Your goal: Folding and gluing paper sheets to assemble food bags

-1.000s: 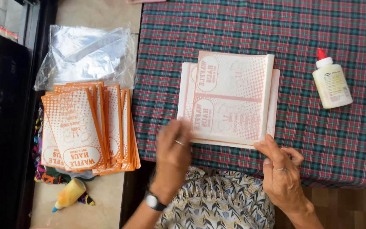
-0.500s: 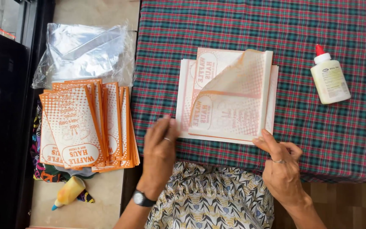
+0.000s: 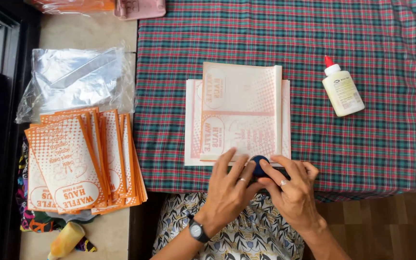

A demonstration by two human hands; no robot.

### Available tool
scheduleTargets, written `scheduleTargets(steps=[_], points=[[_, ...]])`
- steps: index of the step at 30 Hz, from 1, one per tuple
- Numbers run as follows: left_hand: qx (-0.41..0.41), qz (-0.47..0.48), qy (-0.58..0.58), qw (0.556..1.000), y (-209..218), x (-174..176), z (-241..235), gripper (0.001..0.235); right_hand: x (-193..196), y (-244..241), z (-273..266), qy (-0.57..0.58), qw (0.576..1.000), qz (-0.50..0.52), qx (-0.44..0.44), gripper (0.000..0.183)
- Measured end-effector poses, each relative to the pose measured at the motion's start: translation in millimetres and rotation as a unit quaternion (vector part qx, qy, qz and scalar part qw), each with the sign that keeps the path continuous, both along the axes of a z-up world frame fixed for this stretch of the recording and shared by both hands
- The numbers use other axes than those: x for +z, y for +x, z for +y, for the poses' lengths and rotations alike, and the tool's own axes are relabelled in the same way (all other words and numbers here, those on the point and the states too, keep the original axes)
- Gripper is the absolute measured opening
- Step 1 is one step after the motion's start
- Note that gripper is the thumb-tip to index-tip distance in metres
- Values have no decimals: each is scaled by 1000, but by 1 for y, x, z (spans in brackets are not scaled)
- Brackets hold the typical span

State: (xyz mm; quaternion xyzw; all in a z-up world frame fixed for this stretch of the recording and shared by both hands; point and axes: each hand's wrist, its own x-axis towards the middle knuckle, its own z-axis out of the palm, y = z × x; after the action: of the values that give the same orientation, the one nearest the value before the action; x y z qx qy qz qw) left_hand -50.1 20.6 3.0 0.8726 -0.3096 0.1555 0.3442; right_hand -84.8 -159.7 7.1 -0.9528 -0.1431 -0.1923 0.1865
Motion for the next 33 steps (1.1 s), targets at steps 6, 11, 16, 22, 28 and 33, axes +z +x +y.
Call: scheduleTargets(steps=[6,11,16,22,28,33], points=[[-16,-7,8,1000,-3,-15,13,60,7,16,14,53,997,-29,43,24],[1,-38,58,998,-3,-24,11,65,6,7,-29,84,996,-25,-10,27],[0,-30,40,999,-1,-17,13,62,24,11,-23,85,994,-30,-65,25],[-5,-34,44,998,-1,-20,12,53,4,11,-5,132,991,-20,-14,32],[30,19,10,999,-14,-8,33,45,5,3,-59,45,982,4,-183,35],[-43,-48,-10,998,-30,-14,15,26,26,25,-3,128,989,10,-71,37]])
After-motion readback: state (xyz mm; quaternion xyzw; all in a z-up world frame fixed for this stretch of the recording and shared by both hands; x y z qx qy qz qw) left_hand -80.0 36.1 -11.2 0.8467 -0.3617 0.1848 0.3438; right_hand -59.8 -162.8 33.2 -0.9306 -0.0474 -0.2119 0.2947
